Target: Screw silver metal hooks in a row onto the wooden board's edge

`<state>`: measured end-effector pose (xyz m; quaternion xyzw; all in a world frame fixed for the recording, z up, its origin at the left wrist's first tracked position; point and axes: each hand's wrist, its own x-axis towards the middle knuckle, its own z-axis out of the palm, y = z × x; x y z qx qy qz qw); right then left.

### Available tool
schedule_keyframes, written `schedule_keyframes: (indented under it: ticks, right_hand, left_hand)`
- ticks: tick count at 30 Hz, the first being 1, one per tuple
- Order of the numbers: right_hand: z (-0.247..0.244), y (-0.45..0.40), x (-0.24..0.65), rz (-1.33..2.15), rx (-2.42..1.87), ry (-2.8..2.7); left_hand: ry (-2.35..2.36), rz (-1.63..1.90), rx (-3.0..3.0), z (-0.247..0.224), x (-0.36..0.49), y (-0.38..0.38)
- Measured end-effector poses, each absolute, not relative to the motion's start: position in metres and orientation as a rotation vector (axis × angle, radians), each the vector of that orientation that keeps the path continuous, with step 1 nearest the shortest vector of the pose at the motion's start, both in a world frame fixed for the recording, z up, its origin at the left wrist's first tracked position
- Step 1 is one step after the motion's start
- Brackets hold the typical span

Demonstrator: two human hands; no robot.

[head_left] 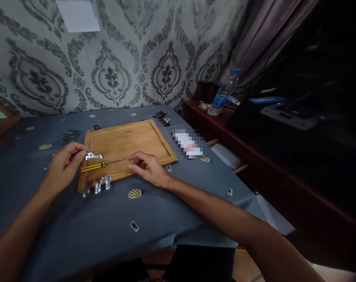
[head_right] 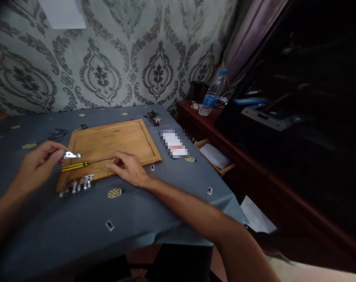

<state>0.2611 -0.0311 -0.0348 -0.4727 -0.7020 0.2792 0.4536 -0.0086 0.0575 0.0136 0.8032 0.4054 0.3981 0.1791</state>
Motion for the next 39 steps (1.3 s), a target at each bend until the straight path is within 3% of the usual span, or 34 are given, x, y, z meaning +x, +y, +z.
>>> schedule_keyframes:
  ticks: [12, 39]
  right_hand:
    - [-0.027, -0.038, 0.256, 0.637, -0.826, -1.878]
    - [-0.024, -0.045, 0.255, 0.972, -0.786, -1.860]
  left_hand:
    - [1.073, 0.964, 2.491, 0.025, 0.021, 0.013]
    - [0.939, 0.991, 2.532, 0.022, 0.033, -0.009]
